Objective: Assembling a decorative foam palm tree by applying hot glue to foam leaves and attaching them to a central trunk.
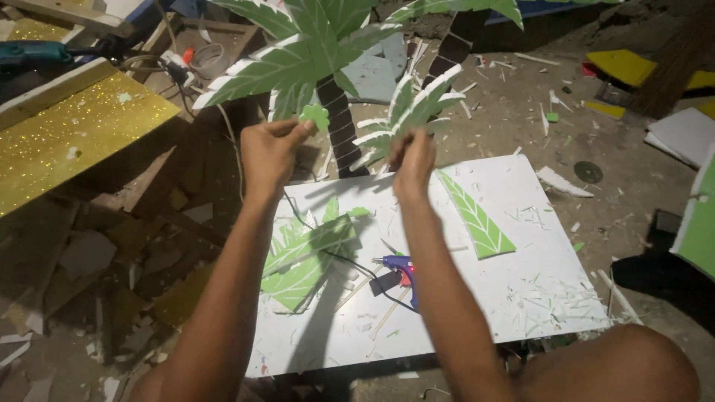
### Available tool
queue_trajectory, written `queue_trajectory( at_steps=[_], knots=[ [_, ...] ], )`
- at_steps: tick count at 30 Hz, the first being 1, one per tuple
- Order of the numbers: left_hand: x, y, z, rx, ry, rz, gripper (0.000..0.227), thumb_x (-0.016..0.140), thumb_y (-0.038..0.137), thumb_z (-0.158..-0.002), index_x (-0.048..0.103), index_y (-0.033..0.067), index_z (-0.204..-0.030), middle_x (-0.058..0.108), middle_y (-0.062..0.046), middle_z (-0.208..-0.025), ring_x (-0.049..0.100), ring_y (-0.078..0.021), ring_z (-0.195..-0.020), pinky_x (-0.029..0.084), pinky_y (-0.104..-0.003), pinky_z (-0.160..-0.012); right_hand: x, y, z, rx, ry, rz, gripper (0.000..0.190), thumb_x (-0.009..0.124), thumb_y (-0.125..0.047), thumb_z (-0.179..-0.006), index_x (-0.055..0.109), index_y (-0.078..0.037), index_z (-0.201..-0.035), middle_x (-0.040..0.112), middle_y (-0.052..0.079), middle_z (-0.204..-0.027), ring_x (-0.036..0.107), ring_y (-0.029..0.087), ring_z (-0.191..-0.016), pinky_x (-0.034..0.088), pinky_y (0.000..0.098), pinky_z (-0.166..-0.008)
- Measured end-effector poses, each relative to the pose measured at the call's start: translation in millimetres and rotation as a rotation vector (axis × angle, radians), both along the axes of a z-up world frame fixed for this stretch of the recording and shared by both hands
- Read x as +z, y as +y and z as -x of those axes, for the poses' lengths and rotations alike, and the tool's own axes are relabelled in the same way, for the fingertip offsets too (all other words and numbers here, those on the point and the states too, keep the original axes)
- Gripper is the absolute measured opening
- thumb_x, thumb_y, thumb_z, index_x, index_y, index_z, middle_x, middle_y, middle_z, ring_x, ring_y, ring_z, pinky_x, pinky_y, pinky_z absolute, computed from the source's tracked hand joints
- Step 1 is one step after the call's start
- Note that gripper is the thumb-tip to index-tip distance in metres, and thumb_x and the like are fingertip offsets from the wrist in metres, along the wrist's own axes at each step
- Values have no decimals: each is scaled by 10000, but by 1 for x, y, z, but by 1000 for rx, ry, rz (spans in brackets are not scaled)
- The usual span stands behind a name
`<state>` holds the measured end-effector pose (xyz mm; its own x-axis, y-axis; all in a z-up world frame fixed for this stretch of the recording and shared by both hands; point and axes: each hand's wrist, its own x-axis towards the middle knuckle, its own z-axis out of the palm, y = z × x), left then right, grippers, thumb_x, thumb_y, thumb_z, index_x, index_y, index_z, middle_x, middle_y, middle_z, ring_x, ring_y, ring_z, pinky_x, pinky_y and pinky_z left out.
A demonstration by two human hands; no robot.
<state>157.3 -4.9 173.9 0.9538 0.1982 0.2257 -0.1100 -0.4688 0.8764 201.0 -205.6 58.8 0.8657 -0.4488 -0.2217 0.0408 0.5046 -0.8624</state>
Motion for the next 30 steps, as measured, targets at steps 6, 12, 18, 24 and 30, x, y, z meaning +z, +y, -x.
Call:
queue_trajectory(
  at_steps=[6, 12, 18, 24, 30],
  knots=[
    [5, 1, 4, 16, 107, 100, 322, 840, 347, -805, 778, 112, -1016, 757, -122, -868, 692, -183, -815, 535, -338, -703, -16, 18, 30, -122, 70, 166, 281, 540, -259, -957, 529, -179, -688, 458, -70, -512, 488, 61, -439, 410, 211, -441],
    [48, 22, 30, 79, 161, 212, 484, 839, 394, -798, 728, 65, -1135, 748, -131, -948, 664, -174, -833, 521, -236, -666, -124, -62, -17, -356, 97, -2, 186, 458, -117, -937, 586, -24, -840, 559, 115, -682, 664, 230, -662, 612, 383, -628],
    [63, 45, 36, 53, 129, 197, 419, 847, 375, -827, 736, 100, -1122, 732, -95, -927, 611, -115, -834, 527, -267, -708, -94, -88, 45, -689, -173, -67, 392, 640, -42, -886, 424, -156, -1191, 685, 35, -1002, 671, 131, -712, 513, 211, -634],
    [58, -2, 61, -158, 275, 170, 430, 827, 229, -770, 724, -26, -1100, 730, -236, -986, 644, -239, -854, 539, -398, -774, 75, 0, 90, 218, -519, 575, 214, 606, -152, -1006, 661, -81, -1201, 620, 75, -1209, 624, 192, -1132, 520, 366, -985],
    [45, 1, 59, -307, 256, 90, 364, 838, 209, -786, 741, 12, -1077, 744, -228, -962, 672, -273, -935, 528, -407, -829, 102, -10, 72, 711, -476, 508, 311, 764, -353, -879, 753, -169, -1129, 672, 75, -1118, 578, 179, -1029, 498, 326, -858]
  ],
)
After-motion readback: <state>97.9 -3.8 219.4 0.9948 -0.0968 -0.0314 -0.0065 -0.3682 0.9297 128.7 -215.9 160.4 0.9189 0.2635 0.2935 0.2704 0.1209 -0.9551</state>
